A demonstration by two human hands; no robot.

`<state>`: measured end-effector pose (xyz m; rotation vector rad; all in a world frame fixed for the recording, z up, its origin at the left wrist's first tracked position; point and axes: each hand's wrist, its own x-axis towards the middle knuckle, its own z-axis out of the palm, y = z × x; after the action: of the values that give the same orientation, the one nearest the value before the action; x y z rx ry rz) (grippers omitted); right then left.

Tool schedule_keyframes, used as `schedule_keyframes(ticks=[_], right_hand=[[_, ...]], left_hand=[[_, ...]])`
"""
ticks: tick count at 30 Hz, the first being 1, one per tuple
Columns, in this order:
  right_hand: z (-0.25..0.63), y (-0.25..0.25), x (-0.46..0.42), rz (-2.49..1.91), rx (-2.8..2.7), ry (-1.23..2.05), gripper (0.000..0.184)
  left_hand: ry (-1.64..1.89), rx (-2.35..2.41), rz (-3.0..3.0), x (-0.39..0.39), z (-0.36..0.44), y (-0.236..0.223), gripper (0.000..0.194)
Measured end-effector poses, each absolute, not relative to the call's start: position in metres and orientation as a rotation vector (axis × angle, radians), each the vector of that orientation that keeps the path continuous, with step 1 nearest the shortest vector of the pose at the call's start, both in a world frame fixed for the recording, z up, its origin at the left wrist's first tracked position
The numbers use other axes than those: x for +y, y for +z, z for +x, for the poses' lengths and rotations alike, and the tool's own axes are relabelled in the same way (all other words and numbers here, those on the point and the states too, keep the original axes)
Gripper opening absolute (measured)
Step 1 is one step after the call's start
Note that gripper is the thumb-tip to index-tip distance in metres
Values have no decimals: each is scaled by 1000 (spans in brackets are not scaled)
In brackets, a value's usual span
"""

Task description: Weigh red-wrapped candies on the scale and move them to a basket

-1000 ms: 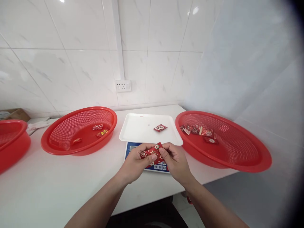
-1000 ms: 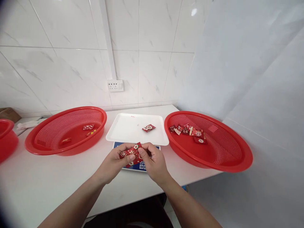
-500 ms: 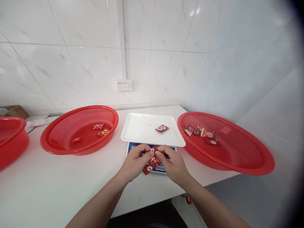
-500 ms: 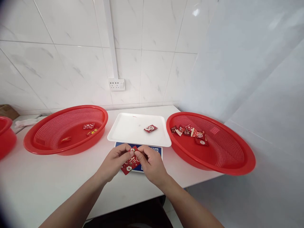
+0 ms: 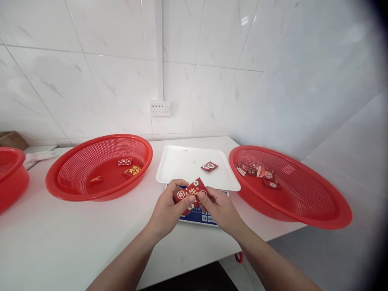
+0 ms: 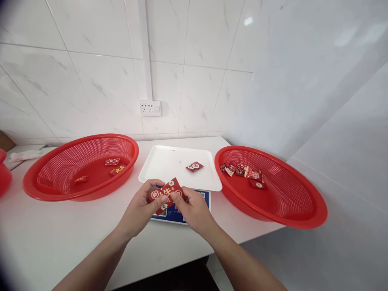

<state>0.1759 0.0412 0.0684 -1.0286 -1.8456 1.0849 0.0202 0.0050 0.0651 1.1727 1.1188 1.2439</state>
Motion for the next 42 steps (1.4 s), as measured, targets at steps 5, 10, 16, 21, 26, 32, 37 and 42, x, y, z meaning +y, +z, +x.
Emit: schedule_keyframes(ticks=[5, 10, 16, 21, 26, 32, 37, 42], right_hand=[[171, 64, 35, -1042, -1818, 1006, 38], [168, 62, 38, -1034, -1707, 1271, 37], [168, 68, 40, -1139, -1830, 854, 43], [168, 74, 39, -1120, -1890, 654, 42], [164, 72, 44, -1176, -1800, 673, 40], [168, 70, 47, -1156, -1827, 611, 39], [174, 72, 49, -1170, -1839, 589, 40], [168, 71, 48, -1188, -1880, 639, 40]], left_hand=[[1328, 1246, 1310, 3, 18, 51, 35], [1319, 1195, 1429, 1, 12, 45, 35], [1319, 1099, 1383, -3, 15, 44, 38], [1474, 1105, 1270, -4, 22, 42, 40], [1413, 1072, 1253, 0, 16, 46, 53], [1341, 989, 1260, -2, 21, 46, 61], [1362, 940, 1228, -2, 25, 47, 65], [1437, 1095, 1272, 0, 24, 39, 61]])
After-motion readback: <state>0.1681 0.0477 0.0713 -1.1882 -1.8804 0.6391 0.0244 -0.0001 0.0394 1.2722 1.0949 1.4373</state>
